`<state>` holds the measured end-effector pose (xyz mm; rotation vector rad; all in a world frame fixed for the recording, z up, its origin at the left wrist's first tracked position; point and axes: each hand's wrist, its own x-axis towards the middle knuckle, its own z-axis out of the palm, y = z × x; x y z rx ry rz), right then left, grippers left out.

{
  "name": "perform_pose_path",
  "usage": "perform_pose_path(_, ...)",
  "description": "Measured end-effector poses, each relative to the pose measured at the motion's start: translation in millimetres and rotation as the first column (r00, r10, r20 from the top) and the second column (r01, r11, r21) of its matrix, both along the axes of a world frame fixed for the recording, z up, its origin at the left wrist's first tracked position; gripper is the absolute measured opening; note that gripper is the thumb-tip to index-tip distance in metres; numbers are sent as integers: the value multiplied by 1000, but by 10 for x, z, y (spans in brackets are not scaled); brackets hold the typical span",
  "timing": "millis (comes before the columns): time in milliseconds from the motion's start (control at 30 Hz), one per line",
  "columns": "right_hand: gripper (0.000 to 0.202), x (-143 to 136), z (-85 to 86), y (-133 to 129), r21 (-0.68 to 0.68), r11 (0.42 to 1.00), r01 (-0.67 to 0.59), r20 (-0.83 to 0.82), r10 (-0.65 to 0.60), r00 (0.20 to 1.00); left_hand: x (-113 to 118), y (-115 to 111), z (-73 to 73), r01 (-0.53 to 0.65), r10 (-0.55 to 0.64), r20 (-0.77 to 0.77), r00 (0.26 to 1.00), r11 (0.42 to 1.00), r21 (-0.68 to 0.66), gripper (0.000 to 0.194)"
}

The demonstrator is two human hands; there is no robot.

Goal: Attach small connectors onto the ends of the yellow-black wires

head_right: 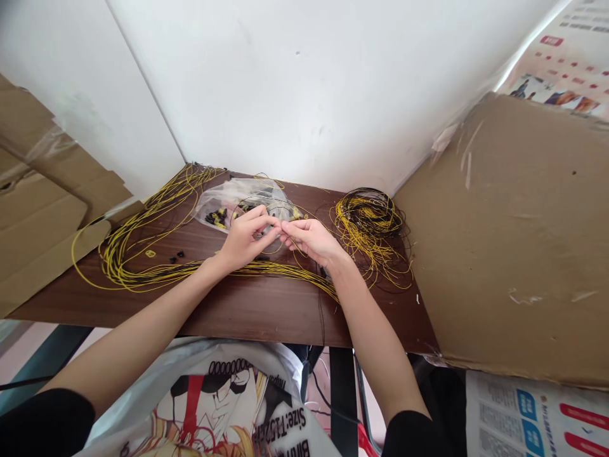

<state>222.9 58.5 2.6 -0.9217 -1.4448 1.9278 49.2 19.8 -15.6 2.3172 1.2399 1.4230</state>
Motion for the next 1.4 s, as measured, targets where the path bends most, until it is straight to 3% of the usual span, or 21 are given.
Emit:
perform_pose_path(100,28,6,4,-1,-14,1000,2,-13,-2,1000,-16,2,2,-29,30,-22,999,999,33,15)
perform_pose_path(400,24,-64,13,-36,187,979,75,-24,-71,997,-31,13,23,-79,79,-25,997,997,4,16)
perform_pose_path(600,21,-100,-32,-33,364,917,162,11,-178,984,-18,17,25,-106,106,4,994,994,-22,15)
perform_pose_path(700,16,-101,-11,-66,569,806,164,67,-244,968,-13,12,31,-127,129,27,991,990,-69,14)
perform_pose_path(800,12,-92,28,-113,797,598,89,131,-314,940,-10,11,39,-140,146,48,988,984,-108,13)
perform_pose_path(867,12,-89,49,-139,878,478,32,156,-349,924,-5,11,49,-143,150,57,987,982,-124,13)
perform_pose_path(933,13,-93,57,-151,900,435,26,156,-378,913,2,10,66,-134,144,71,987,981,-137,14)
perform_pose_path(1000,12,-101,51,-147,875,478,77,135,-393,910,8,9,86,-103,117,102,988,985,-140,13)
perform_pose_path(1133,13,-111,21,-103,662,714,228,70,-362,929,-4,24,94,-18,60,248,967,986,-168,15)
perform_pose_path(1200,14,-108,11,-76,533,798,282,24,-348,937,-21,51,70,55,42,394,918,971,-233,21)
perform_pose_path(1300,12,-100,3,-48,382,866,322,-35,-335,941,-38,99,26,202,24,599,801,930,-307,26)
perform_pose_path(1400,10,-98,6,-38,279,901,331,-60,-328,943,-27,121,19,286,6,688,726,907,-309,28)
